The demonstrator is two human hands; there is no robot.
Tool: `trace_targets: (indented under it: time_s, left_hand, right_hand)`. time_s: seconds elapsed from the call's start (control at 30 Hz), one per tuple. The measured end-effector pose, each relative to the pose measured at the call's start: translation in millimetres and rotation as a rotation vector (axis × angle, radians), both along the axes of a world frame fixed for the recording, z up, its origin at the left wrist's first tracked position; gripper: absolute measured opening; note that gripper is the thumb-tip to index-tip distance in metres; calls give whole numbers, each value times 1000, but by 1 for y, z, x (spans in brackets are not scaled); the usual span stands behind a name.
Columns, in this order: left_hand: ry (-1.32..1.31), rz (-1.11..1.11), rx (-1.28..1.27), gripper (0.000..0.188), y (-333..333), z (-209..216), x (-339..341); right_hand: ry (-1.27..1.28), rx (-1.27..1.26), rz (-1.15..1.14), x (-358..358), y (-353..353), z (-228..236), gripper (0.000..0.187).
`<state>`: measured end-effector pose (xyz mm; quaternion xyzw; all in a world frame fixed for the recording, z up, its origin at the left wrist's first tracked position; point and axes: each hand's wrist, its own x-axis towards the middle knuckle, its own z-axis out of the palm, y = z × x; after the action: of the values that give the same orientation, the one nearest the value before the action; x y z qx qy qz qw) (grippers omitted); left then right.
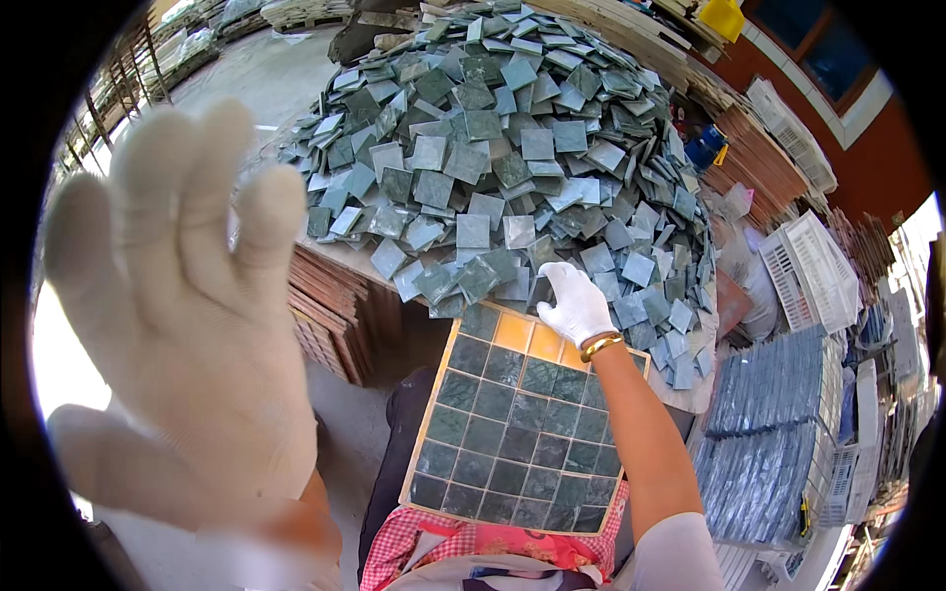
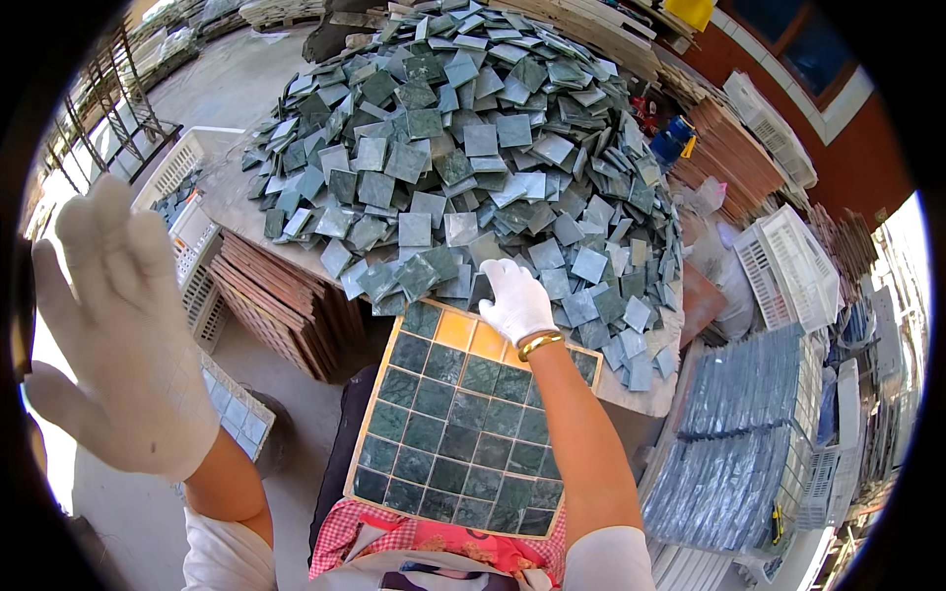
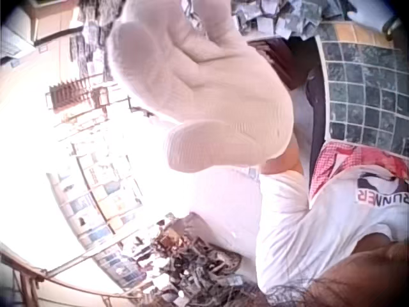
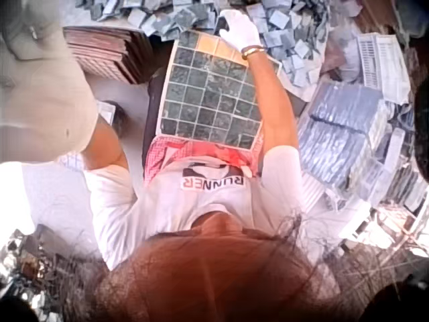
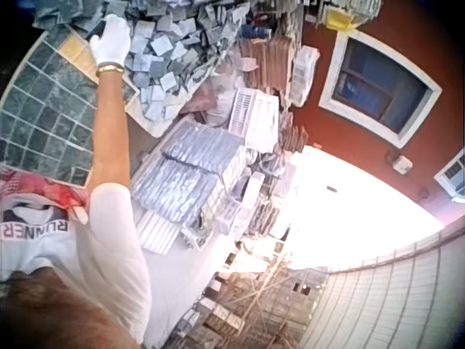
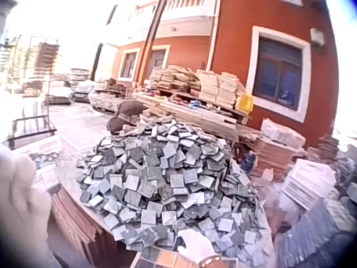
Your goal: The person places small square tiles onto a yellow grid board, arranging them one by one to fill the grid. The person then lifts the completed tile sheet and sets it aside before continuing with another grid.
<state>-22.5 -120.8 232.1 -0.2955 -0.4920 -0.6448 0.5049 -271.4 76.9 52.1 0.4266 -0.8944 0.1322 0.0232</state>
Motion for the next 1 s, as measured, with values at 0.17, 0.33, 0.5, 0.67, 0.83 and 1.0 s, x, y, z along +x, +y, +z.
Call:
trace_targets:
  time_s: [0.17, 0.33, 0.5, 0.67, 0.83, 1.0]
  left_hand:
    - [-963, 293, 14, 24, 33, -101, -18]
    - [-1042, 576, -326, 20, 63, -210, -40]
    - [-974, 709, -459, 22, 70, -229, -54]
    - [-914, 765, -672, 26, 76, -223, -50]
    - [-929, 807, -885, 38, 82, -222, -53]
    - [-1037, 789, -975, 48, 86, -227, -57]
  right_hand:
    - [75, -265, 23, 14, 4, 8, 20]
    - [-470, -386, 67, 28, 14, 3, 29]
    - [-240, -290, 99, 41, 17, -24, 31]
    - [-417, -224, -59, 74, 6, -14, 47]
    - [-343, -322, -107, 71, 2, -31, 41]
    - [-311, -423, -165, 37, 35, -13, 38]
